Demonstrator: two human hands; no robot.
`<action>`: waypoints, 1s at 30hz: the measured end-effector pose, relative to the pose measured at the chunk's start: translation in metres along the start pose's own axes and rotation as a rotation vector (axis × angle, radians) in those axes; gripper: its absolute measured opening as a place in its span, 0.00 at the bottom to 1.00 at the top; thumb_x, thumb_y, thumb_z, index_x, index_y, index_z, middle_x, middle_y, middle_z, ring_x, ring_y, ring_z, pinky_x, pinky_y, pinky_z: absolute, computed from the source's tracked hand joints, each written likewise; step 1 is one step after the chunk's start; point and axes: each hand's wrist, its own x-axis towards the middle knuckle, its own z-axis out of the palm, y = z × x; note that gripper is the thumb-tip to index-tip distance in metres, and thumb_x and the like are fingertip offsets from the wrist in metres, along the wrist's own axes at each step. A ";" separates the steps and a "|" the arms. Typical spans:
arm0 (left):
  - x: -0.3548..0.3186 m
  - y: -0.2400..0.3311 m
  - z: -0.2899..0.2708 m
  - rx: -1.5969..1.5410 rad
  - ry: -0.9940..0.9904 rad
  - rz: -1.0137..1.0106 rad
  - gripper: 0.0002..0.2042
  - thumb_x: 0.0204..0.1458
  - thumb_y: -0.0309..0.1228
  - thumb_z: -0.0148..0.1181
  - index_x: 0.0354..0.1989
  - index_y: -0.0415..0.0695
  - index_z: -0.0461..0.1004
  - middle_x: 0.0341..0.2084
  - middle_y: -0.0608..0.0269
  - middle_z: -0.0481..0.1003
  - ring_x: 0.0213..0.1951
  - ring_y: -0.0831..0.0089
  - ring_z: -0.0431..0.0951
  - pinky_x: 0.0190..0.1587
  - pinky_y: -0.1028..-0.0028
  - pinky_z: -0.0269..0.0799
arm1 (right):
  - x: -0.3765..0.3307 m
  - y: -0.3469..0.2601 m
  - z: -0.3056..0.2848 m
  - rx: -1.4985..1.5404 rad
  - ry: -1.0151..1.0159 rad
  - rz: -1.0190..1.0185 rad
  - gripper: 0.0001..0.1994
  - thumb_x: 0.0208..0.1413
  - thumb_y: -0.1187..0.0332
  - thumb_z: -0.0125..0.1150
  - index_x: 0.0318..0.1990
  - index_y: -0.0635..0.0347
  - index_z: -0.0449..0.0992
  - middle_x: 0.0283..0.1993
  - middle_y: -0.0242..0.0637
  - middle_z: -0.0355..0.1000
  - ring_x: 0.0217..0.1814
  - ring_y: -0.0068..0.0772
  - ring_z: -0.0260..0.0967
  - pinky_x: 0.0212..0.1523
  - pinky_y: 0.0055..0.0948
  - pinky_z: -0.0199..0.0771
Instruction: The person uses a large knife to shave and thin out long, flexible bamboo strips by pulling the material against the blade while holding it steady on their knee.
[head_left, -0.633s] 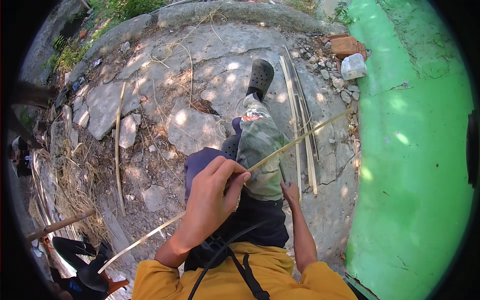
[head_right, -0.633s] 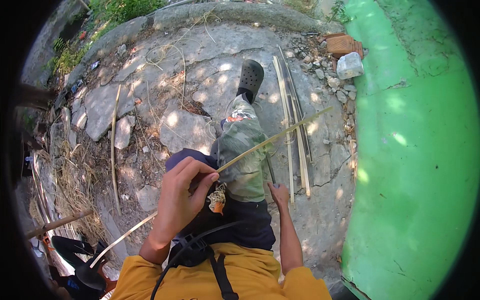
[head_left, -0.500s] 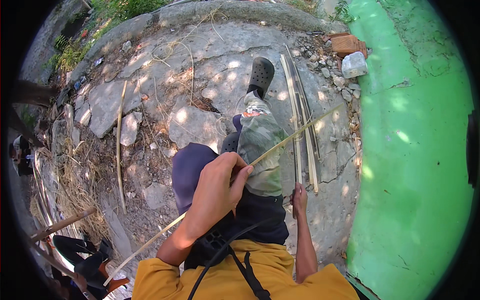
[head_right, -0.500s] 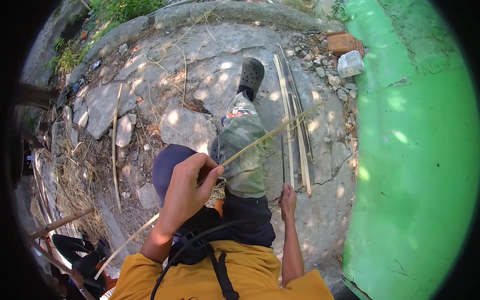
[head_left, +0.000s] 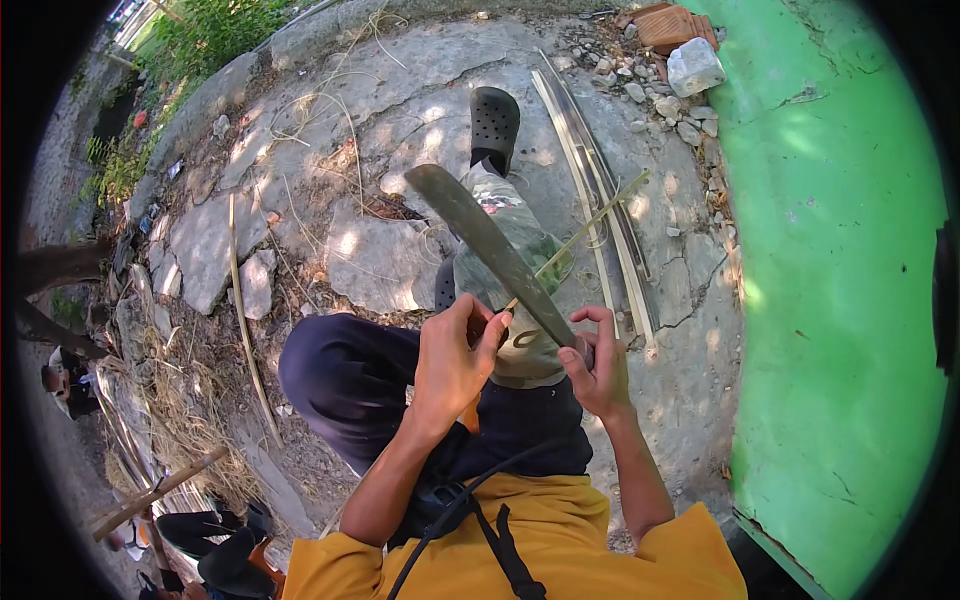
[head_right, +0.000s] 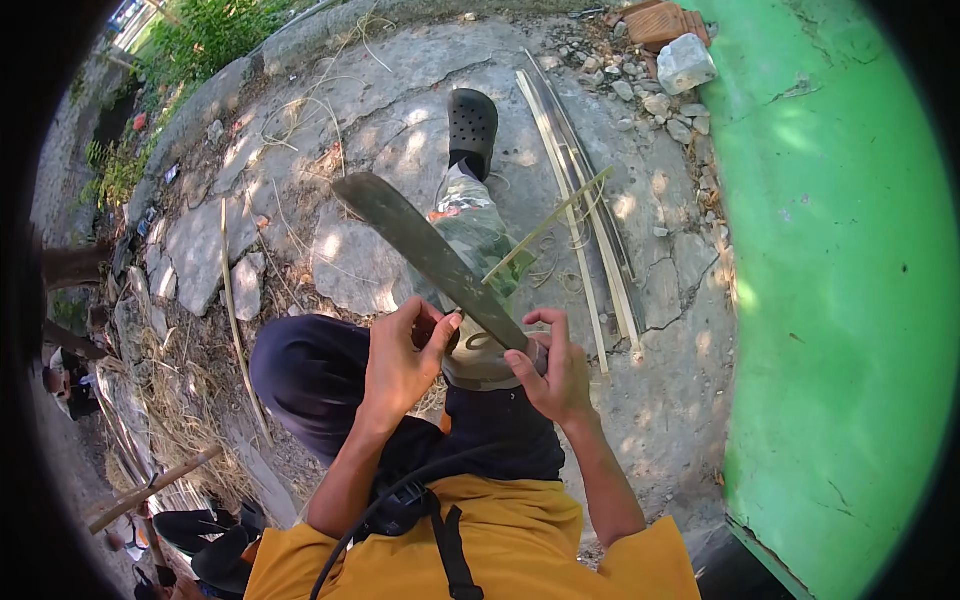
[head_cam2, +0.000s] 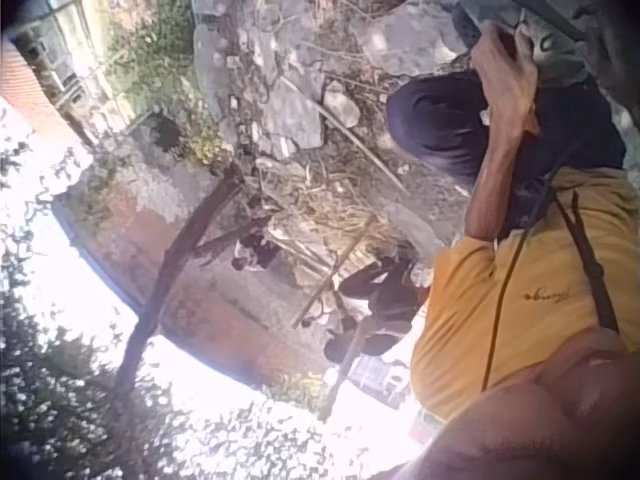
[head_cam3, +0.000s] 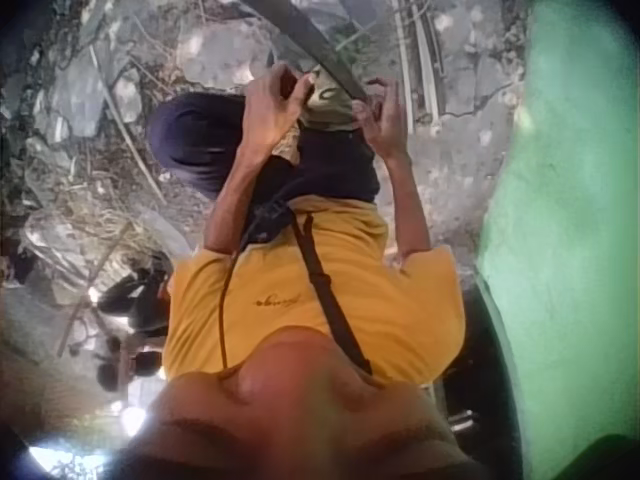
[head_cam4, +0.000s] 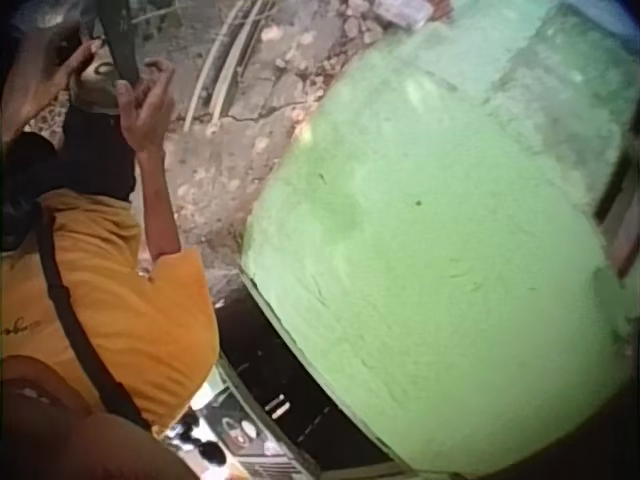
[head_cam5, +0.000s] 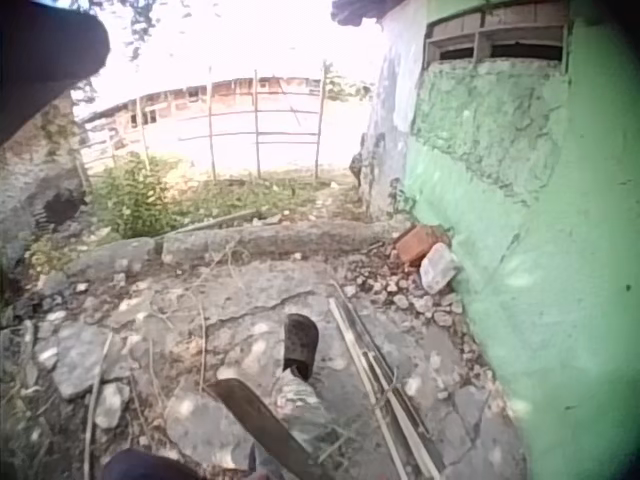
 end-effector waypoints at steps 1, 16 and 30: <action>-0.001 0.003 -0.002 0.004 0.038 0.029 0.11 0.62 0.30 0.68 0.35 0.32 0.77 0.23 0.51 0.81 0.25 0.67 0.81 0.32 0.67 0.75 | 0.006 -0.008 0.006 -0.094 -0.059 -0.046 0.29 0.65 0.43 0.65 0.58 0.58 0.66 0.20 0.34 0.71 0.19 0.36 0.71 0.23 0.38 0.67; -0.027 -0.047 -0.022 -0.534 -0.135 -0.308 0.07 0.65 0.28 0.68 0.39 0.37 0.77 0.29 0.64 0.81 0.30 0.80 0.80 0.30 0.79 0.74 | 0.024 -0.014 0.017 -0.314 -0.186 -0.070 0.32 0.62 0.37 0.66 0.56 0.54 0.66 0.19 0.39 0.70 0.20 0.48 0.75 0.23 0.44 0.68; -0.017 -0.043 -0.004 -0.330 -0.033 -0.206 0.09 0.66 0.30 0.68 0.40 0.38 0.76 0.33 0.66 0.81 0.35 0.83 0.78 0.38 0.79 0.72 | 0.024 -0.024 0.027 -0.456 -0.138 -0.094 0.34 0.62 0.32 0.61 0.55 0.54 0.67 0.20 0.39 0.75 0.22 0.49 0.79 0.23 0.46 0.72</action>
